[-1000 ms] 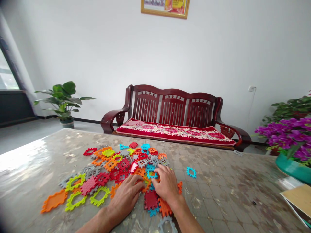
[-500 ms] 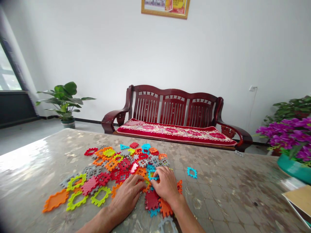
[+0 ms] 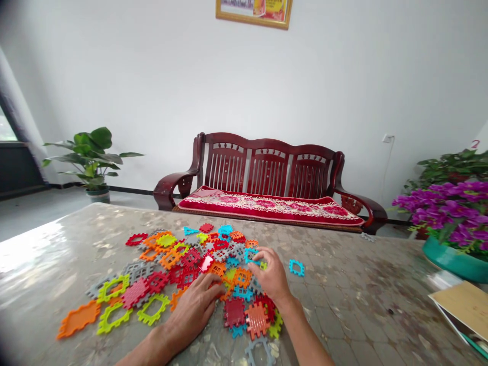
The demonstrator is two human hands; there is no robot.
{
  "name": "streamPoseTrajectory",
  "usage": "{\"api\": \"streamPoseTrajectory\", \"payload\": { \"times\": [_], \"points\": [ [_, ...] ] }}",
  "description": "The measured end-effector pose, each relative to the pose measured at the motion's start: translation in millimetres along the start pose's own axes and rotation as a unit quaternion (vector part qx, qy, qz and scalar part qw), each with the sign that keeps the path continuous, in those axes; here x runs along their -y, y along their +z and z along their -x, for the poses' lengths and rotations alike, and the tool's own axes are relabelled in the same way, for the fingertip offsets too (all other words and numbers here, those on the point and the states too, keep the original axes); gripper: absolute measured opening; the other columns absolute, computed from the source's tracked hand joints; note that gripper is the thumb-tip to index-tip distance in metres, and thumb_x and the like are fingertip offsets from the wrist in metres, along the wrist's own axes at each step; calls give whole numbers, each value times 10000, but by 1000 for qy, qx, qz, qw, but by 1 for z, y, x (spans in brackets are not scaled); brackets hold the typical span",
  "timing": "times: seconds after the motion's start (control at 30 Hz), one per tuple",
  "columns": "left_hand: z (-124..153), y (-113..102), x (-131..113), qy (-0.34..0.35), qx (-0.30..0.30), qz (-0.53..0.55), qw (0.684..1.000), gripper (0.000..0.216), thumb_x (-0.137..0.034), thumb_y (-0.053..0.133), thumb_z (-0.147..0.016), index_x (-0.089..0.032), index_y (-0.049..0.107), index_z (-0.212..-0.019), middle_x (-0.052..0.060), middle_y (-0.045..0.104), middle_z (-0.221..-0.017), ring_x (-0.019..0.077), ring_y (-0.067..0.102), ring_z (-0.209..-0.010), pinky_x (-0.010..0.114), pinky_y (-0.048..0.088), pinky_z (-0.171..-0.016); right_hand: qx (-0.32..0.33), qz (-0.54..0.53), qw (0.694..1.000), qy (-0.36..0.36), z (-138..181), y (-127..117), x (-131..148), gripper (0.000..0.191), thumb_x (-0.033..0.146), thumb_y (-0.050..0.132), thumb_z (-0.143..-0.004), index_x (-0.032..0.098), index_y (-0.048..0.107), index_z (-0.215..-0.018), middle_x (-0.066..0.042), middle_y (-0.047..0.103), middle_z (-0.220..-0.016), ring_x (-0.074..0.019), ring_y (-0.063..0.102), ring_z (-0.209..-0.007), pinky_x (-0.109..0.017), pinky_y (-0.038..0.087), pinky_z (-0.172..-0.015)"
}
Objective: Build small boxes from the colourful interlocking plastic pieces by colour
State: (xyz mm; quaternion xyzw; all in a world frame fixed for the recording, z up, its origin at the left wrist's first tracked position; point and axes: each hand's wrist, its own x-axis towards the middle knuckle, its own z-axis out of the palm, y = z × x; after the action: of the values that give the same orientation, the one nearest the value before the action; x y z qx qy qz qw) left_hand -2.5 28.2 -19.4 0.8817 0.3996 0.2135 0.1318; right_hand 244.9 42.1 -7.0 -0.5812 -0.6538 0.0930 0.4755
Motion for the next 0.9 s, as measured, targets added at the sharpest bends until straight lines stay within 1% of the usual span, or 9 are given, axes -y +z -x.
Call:
{"api": "streamPoseTrajectory", "payload": {
  "times": [0.07,0.13,0.23,0.33,0.43,0.53,0.63,0.73,0.9],
  "points": [
    [0,0,0,0,0,2,1000,346,-70,450,-823,-269,666,-1006,34,613,-1145,193,535,-1074,320,455,-947,-47,30,998,15,-5,-21,-23,178,365,634,-733,234,628,-854,-77,675,-1085,-245,599,-1073,-403,435,-983],
    [0,0,1,0,-1,2,1000,343,-70,443,-828,-265,666,-1001,37,615,-1139,194,539,-1070,323,460,-944,-76,79,992,62,-6,-42,-50,307,405,633,-718,232,632,-971,-76,686,-1033,-251,622,-1008,-400,466,-934],
    [0,2,2,0,-3,1,1000,345,-68,437,-831,-261,668,-999,43,615,-1140,196,545,-1067,329,465,-943,-92,133,979,124,0,-66,-87,413,436,613,-719,214,616,-1068,-91,687,-1063,-254,640,-986,-389,486,-899],
    [0,2,3,2,-8,1,1000,348,-73,427,-841,-263,671,-1002,46,613,-1151,196,546,-1072,336,467,-948,-89,185,967,153,9,-76,-108,478,420,603,-721,206,599,-1149,-98,687,-1097,-254,648,-1006,-376,490,-893],
    [1,2,2,2,-9,6,1000,348,-73,429,-839,-264,672,-1000,46,613,-1151,193,550,-1065,336,468,-947,-59,236,956,163,14,-77,-113,517,380,588,-734,200,574,-1219,-101,688,-1112,-248,648,-1008,-371,481,-902],
    [1,2,3,2,-11,9,1000,351,-66,438,-824,-263,671,-997,45,610,-1154,192,549,-1070,333,467,-949,-26,293,940,171,15,-76,-107,542,343,569,-748,194,554,-1268,-99,681,-1143,-254,626,-1045,-376,453,-933],
    [0,3,3,4,-12,12,1000,346,-76,433,-832,-261,671,-1001,49,608,-1157,191,546,-1072,329,468,-947,-2,338,928,158,15,-75,-99,568,365,557,-764,198,541,-1306,-93,647,-1230,-278,584,-1106,-396,420,-955],
    [0,2,3,0,-10,10,1000,339,-89,431,-843,-259,675,-1006,54,609,-1156,194,546,-1067,331,466,-948,25,342,930,135,14,-73,-94,573,356,546,-767,219,538,-1323,-70,644,-1252,-292,563,-1115,-417,413,-936],
    [0,0,0,-4,-5,6,1000,357,-80,420,-843,-264,678,-1006,46,613,-1156,192,540,-1072,332,456,-957,44,313,944,93,13,-71,-97,535,287,536,-736,243,587,-1267,-47,670,-1195,-264,572,-1053,-397,417,-917]
  ]
}}
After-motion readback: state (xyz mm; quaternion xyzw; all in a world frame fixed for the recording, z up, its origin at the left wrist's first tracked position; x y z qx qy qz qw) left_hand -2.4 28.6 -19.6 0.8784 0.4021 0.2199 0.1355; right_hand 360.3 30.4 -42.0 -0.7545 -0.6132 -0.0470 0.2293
